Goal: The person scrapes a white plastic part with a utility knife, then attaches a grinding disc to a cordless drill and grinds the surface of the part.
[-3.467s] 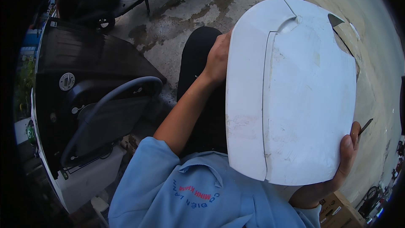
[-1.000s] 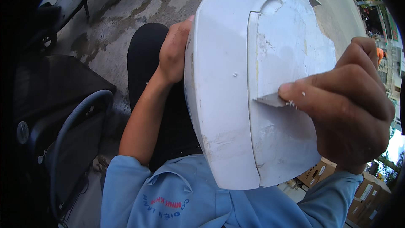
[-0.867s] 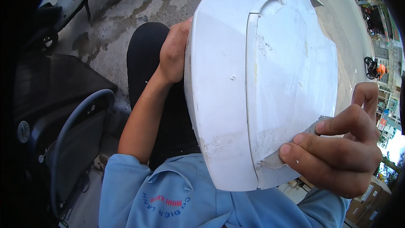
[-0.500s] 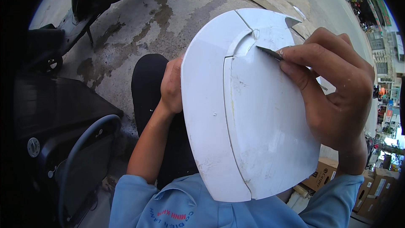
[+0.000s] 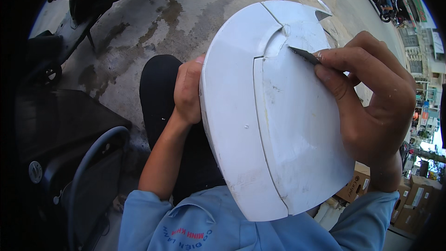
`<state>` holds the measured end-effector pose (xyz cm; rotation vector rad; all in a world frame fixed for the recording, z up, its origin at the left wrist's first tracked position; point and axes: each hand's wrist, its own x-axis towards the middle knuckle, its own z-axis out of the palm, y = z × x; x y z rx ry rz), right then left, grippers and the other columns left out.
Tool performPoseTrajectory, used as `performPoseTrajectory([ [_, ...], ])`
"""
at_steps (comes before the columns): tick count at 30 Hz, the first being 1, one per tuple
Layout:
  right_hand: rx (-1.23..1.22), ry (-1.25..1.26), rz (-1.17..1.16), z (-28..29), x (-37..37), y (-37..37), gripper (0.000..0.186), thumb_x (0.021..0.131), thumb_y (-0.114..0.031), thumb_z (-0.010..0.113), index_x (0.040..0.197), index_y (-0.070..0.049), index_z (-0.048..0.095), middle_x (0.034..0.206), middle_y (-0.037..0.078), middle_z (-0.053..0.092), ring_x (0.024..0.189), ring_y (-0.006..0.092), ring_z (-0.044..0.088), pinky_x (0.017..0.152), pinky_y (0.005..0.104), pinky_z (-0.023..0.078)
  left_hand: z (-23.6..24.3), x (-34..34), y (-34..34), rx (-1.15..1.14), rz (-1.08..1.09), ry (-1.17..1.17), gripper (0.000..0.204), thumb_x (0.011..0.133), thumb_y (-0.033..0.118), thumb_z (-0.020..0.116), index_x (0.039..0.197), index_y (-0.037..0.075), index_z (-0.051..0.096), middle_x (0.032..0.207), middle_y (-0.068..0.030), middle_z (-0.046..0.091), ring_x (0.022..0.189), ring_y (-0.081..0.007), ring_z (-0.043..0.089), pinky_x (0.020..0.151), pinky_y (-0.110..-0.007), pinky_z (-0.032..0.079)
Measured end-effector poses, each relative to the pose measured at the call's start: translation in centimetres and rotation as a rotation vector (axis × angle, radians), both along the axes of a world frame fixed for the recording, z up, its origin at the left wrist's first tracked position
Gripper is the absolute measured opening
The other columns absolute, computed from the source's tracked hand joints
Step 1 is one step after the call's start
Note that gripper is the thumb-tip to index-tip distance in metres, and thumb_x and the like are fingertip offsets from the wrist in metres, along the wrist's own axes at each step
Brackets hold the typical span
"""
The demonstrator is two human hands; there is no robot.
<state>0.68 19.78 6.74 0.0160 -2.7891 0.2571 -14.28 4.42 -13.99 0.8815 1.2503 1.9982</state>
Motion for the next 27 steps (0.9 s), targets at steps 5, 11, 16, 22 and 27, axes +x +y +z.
performPoseTrajectory([
  [5, 0.012, -0.205, 0.047, 2.4, 3.1, -4.0, 0.013, 0.080, -0.007, 0.081, 0.091, -0.014, 0.078, 0.070, -0.003, 0.063, 0.055, 0.0116, 0.042, 0.062, 0.0342, 0.032, -0.5, 0.5, 0.6, 0.016, 0.067, -0.031, 0.061, 0.111, 0.037, 0.026, 0.095, -0.006, 0.067, 0.077, -0.0104, 0.070, 0.065, -0.0143, 0.064, 0.062, -0.029, 0.051],
  [11, 0.049, -0.027, -0.019, 0.8, 0.2, 0.7, 0.017, 0.084, 0.003, 0.077, 0.099, -0.005, 0.077, 0.082, 0.006, 0.068, 0.070, 0.0157, 0.059, 0.067, 0.0310, 0.045, -1.9, -0.2, -0.6, 0.061, -0.006, 0.091, 0.061, 0.111, 0.037, 0.026, 0.091, -0.005, 0.065, 0.076, -0.0115, 0.069, 0.066, -0.0154, 0.064, 0.062, -0.029, 0.050],
  [16, 0.167, -0.178, 0.160, 1.2, 0.7, 0.3, 0.014, 0.085, -0.003, 0.077, 0.100, -0.005, 0.077, 0.081, 0.004, 0.069, 0.066, 0.0119, 0.055, 0.065, 0.0348, 0.039, -1.9, -0.4, -0.7, 0.084, 0.000, -0.122, 0.061, 0.111, 0.036, 0.026, 0.090, -0.006, 0.064, 0.075, -0.0122, 0.069, 0.065, -0.0157, 0.064, 0.061, -0.029, 0.050],
  [22, 0.032, -0.236, 0.174, 3.0, 4.0, -3.3, 0.007, 0.087, -0.019, 0.075, 0.092, -0.016, 0.079, 0.080, -0.007, 0.069, 0.063, 0.0086, 0.046, 0.069, 0.0370, 0.033, -2.1, -0.4, -0.3, 0.111, -0.037, 0.091, 0.059, 0.110, 0.035, 0.027, 0.089, -0.006, 0.064, 0.073, -0.0110, 0.065, 0.065, -0.0168, 0.066, 0.060, -0.030, 0.052],
  [27, 0.141, -0.068, 0.088, 1.0, 0.2, 0.4, 0.010, 0.086, -0.009, 0.076, 0.096, -0.008, 0.077, 0.078, 0.001, 0.068, 0.065, 0.0126, 0.052, 0.066, 0.0343, 0.035, -3.8, -0.5, -0.8, 0.136, 0.030, 0.256, 0.055, 0.110, 0.031, 0.029, 0.093, -0.008, 0.064, 0.074, -0.0107, 0.065, 0.065, -0.0182, 0.066, 0.059, -0.030, 0.052],
])
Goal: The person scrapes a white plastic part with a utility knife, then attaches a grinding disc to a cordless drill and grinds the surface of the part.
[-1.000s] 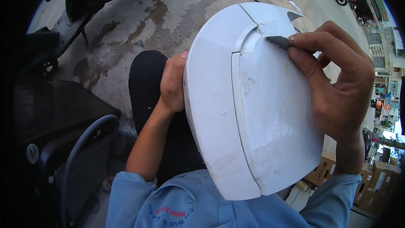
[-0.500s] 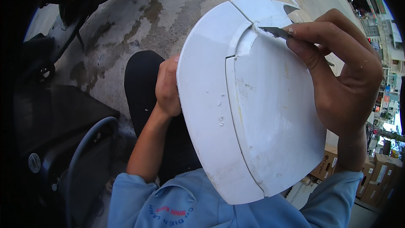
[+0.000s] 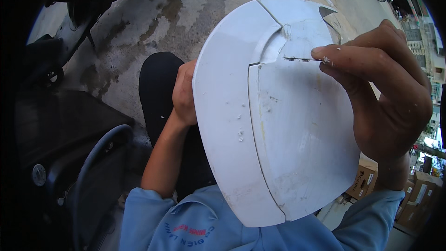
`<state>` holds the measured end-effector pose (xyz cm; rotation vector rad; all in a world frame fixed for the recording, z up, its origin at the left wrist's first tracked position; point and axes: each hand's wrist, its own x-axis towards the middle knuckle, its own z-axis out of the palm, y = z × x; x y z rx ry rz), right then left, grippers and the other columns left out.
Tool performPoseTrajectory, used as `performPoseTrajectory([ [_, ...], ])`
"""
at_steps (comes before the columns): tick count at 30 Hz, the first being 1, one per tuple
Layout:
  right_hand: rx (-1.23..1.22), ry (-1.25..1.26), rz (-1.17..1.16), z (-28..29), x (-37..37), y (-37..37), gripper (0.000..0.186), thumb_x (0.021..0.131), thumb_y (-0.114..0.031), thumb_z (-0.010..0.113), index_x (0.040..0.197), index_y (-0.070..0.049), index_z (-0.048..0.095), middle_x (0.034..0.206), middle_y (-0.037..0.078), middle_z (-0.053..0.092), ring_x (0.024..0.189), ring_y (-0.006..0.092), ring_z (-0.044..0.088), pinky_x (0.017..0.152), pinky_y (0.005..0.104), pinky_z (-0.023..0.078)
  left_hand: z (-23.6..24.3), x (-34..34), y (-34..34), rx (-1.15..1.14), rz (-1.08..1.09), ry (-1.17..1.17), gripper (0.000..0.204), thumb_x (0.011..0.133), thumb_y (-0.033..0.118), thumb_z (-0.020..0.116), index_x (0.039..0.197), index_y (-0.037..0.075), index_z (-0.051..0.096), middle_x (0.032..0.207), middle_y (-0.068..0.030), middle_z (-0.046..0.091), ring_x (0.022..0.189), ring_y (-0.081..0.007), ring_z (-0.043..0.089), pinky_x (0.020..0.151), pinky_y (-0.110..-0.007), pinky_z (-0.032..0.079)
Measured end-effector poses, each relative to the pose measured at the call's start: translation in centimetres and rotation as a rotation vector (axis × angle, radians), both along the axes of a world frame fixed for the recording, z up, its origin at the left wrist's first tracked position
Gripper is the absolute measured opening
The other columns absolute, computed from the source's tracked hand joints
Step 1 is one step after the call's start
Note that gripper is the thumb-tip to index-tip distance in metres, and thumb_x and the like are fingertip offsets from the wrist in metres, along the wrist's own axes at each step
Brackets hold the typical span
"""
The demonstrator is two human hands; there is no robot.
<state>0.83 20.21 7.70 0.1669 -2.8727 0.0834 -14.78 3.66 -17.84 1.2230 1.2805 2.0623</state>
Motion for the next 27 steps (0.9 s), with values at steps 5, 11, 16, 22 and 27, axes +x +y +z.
performPoseTrajectory([
  [5, -0.020, -0.127, 0.103, 1.5, 2.2, -2.3, 0.006, 0.085, -0.017, 0.077, 0.090, -0.018, 0.079, 0.077, -0.007, 0.065, 0.062, 0.0110, 0.045, 0.068, 0.0381, 0.034, -1.7, 0.0, 0.6, 0.072, 0.042, 0.050, 0.044, 0.109, 0.024, 0.035, 0.105, -0.010, 0.062, 0.079, -0.0120, 0.065, 0.069, -0.0196, 0.067, 0.063, -0.030, 0.054],
  [11, -0.065, -0.074, 0.197, 1.2, 3.0, -0.9, 0.007, 0.087, -0.020, 0.075, 0.091, -0.015, 0.079, 0.082, -0.005, 0.066, 0.062, 0.0093, 0.046, 0.068, 0.0369, 0.036, -1.9, 1.4, 0.7, 0.003, 0.256, 0.152, 0.042, 0.107, 0.025, 0.042, 0.124, -0.009, 0.060, 0.089, -0.0139, 0.065, 0.079, -0.0196, 0.069, 0.074, -0.032, 0.058],
  [16, -0.030, 0.008, 0.158, -0.9, -0.4, 1.1, 0.014, 0.086, -0.001, 0.074, 0.100, -0.003, 0.076, 0.082, 0.006, 0.066, 0.069, 0.0148, 0.059, 0.062, 0.0334, 0.047, -5.4, 0.4, -0.5, -0.004, 0.391, 0.272, 0.040, 0.104, 0.021, 0.054, 0.131, -0.009, 0.056, 0.106, -0.0166, 0.064, 0.093, -0.0207, 0.069, 0.081, -0.034, 0.061],
  [22, -0.015, -0.190, 0.314, 1.2, 3.1, -1.3, 0.009, 0.084, -0.024, 0.079, 0.092, -0.019, 0.078, 0.083, -0.008, 0.063, 0.068, 0.0102, 0.047, 0.068, 0.0380, 0.037, -4.6, 0.2, -0.5, 0.023, -0.082, -0.573, 0.039, 0.098, 0.012, 0.066, 0.130, -0.009, 0.057, 0.117, -0.0196, 0.064, 0.104, -0.0232, 0.071, 0.087, -0.036, 0.063],
  [27, -0.020, -0.193, 0.324, 2.2, 3.8, -1.1, 0.013, 0.086, -0.024, 0.079, 0.098, -0.020, 0.076, 0.088, -0.007, 0.064, 0.070, 0.0096, 0.049, 0.066, 0.0360, 0.037, -7.2, -0.3, 0.2, 0.076, 0.212, 0.272, 0.039, 0.099, 0.013, 0.067, 0.130, -0.008, 0.058, 0.119, -0.0198, 0.063, 0.108, -0.0231, 0.069, 0.088, -0.036, 0.062],
])
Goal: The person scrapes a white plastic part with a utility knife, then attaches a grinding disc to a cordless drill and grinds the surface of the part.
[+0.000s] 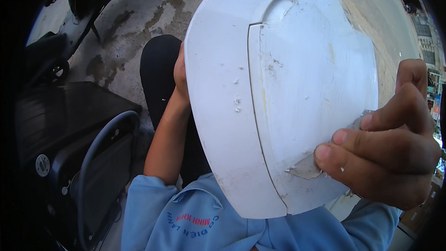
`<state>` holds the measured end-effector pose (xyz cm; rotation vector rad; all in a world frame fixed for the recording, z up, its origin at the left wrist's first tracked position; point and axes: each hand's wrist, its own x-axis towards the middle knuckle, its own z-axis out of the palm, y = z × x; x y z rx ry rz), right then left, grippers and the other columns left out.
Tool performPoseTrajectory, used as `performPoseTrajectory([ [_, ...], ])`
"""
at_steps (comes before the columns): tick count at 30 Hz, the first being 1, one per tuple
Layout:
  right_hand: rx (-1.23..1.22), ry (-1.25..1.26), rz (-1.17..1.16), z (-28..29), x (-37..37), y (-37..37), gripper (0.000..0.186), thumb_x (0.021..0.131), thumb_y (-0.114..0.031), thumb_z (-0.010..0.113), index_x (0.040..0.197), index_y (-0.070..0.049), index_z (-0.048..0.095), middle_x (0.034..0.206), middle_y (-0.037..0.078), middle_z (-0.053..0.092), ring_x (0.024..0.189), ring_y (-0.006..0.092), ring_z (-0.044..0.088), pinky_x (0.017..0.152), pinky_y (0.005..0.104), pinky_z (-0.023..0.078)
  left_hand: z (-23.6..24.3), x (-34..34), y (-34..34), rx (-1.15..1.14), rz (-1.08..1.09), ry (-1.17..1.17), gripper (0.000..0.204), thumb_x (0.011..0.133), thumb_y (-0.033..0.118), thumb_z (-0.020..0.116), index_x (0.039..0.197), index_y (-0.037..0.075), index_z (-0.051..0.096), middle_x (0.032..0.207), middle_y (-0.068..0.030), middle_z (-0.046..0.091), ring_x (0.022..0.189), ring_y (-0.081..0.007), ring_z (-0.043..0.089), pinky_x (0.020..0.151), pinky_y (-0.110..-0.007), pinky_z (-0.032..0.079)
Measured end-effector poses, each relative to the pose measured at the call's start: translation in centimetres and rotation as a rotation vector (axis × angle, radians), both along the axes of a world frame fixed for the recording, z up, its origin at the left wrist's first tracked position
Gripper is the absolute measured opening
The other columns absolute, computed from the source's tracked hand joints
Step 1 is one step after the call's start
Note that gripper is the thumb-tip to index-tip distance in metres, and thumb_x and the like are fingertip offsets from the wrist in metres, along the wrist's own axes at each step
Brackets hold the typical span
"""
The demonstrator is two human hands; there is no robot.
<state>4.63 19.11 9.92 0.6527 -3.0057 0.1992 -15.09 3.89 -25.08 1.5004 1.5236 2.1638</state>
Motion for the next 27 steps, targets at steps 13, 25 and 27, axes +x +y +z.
performPoseTrajectory([
  [13, -0.072, 0.029, -0.176, -0.4, 0.3, -1.7, 0.014, 0.081, -0.021, 0.081, 0.095, -0.024, 0.080, 0.079, -0.011, 0.068, 0.069, 0.0083, 0.047, 0.071, 0.0380, 0.033, 2.8, 0.2, -0.3, -0.025, 0.050, 0.105, 0.045, 0.097, 0.025, 0.064, 0.132, -0.004, 0.059, 0.127, -0.0179, 0.058, 0.117, -0.0271, 0.062, 0.098, -0.041, 0.053],
  [25, -0.170, 0.408, -0.587, -4.4, 2.6, -0.8, 0.024, 0.087, 0.010, 0.070, 0.109, 0.002, 0.069, 0.085, 0.011, 0.063, 0.071, 0.0164, 0.051, 0.061, 0.0306, 0.036, 8.0, -1.9, -0.6, -0.050, 0.206, -0.055, 0.056, 0.106, 0.049, 0.036, 0.133, 0.005, 0.059, 0.133, -0.0177, 0.054, 0.123, -0.0297, 0.057, 0.103, -0.047, 0.047],
  [27, -0.203, 0.384, -0.568, -4.2, 2.7, -0.8, 0.025, 0.087, 0.011, 0.069, 0.111, 0.002, 0.069, 0.085, 0.012, 0.063, 0.071, 0.0162, 0.051, 0.061, 0.0307, 0.036, 11.5, -2.1, -1.6, 0.017, 0.301, 0.099, 0.060, 0.107, 0.053, 0.032, 0.133, 0.007, 0.059, 0.134, -0.0177, 0.054, 0.124, -0.0301, 0.056, 0.104, -0.048, 0.046],
])
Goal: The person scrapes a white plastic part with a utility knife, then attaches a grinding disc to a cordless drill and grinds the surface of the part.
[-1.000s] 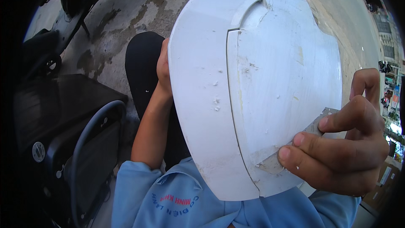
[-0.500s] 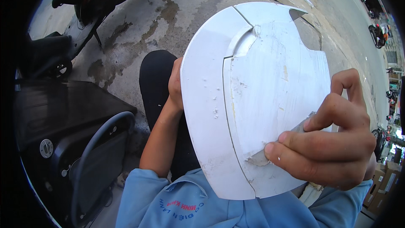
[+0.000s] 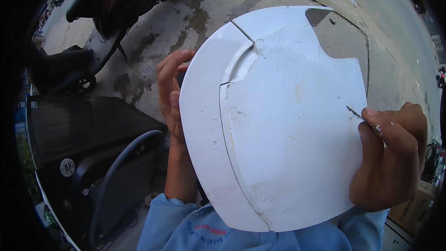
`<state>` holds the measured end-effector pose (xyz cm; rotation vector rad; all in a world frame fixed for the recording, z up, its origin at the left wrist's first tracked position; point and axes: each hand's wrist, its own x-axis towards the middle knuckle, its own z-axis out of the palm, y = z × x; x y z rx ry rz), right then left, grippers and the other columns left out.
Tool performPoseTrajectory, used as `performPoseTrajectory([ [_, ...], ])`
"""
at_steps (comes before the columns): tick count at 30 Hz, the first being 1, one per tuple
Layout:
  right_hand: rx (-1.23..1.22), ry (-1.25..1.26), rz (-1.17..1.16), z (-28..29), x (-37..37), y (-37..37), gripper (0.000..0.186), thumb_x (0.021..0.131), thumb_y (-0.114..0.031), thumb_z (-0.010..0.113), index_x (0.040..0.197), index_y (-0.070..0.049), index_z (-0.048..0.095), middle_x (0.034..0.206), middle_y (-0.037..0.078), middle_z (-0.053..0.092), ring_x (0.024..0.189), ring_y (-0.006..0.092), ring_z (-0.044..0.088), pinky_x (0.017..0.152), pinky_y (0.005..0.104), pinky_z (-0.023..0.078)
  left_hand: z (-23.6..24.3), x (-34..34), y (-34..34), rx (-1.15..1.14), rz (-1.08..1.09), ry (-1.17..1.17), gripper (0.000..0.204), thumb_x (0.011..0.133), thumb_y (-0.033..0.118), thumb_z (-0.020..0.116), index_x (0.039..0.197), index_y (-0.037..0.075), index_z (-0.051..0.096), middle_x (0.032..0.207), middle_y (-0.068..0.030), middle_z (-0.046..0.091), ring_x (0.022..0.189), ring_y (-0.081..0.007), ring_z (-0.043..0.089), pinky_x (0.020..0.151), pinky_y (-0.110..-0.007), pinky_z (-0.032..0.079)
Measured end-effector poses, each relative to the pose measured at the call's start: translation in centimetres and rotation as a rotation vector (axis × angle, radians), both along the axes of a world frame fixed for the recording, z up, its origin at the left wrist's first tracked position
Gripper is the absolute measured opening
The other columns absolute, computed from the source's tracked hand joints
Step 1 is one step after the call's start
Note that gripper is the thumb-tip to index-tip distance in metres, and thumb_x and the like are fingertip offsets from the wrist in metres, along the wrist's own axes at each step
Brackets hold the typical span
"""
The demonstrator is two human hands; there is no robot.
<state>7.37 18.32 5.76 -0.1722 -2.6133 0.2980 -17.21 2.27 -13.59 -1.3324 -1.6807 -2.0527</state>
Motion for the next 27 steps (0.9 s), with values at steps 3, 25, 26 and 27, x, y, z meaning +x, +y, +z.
performPoseTrajectory([
  [3, -0.060, -0.025, 0.019, -0.2, 0.5, 0.2, 0.027, 0.088, 0.010, 0.068, 0.113, 0.001, 0.069, 0.084, 0.012, 0.063, 0.070, 0.0161, 0.050, 0.061, 0.0308, 0.036, 4.8, 1.3, -1.3, 0.015, 0.037, 0.292, 0.069, 0.105, 0.066, 0.021, 0.132, 0.019, 0.063, 0.138, -0.0170, 0.053, 0.129, -0.0353, 0.053, 0.108, -0.055, 0.041],
  [25, 0.030, -0.099, 0.085, 0.2, -0.1, 0.4, 0.025, 0.088, 0.004, 0.071, 0.112, -0.004, 0.071, 0.083, 0.009, 0.064, 0.069, 0.0165, 0.050, 0.059, 0.0317, 0.036, 7.2, -1.0, -0.8, -0.086, -0.016, 0.356, 0.089, 0.094, 0.081, 0.019, 0.127, 0.014, 0.068, 0.134, -0.0244, 0.059, 0.128, -0.0396, 0.056, 0.110, -0.055, 0.042],
  [26, 0.069, -0.113, 0.109, 0.6, -0.3, 0.3, 0.025, 0.087, 0.002, 0.072, 0.112, -0.004, 0.072, 0.084, 0.009, 0.064, 0.069, 0.0167, 0.050, 0.059, 0.0317, 0.037, 6.4, -1.2, 0.2, -0.061, -0.059, 0.209, 0.091, 0.094, 0.081, 0.023, 0.132, 0.009, 0.065, 0.134, -0.0259, 0.059, 0.127, -0.0390, 0.057, 0.108, -0.053, 0.045],
  [27, 0.115, -0.126, 0.142, 0.9, -0.5, 0.2, 0.026, 0.086, 0.001, 0.074, 0.111, -0.005, 0.072, 0.084, 0.009, 0.065, 0.070, 0.0169, 0.050, 0.059, 0.0316, 0.037, 6.1, -0.7, 1.3, -0.066, -0.143, 0.030, 0.094, 0.094, 0.080, 0.027, 0.138, 0.004, 0.061, 0.135, -0.0274, 0.058, 0.126, -0.0384, 0.059, 0.106, -0.052, 0.047],
])
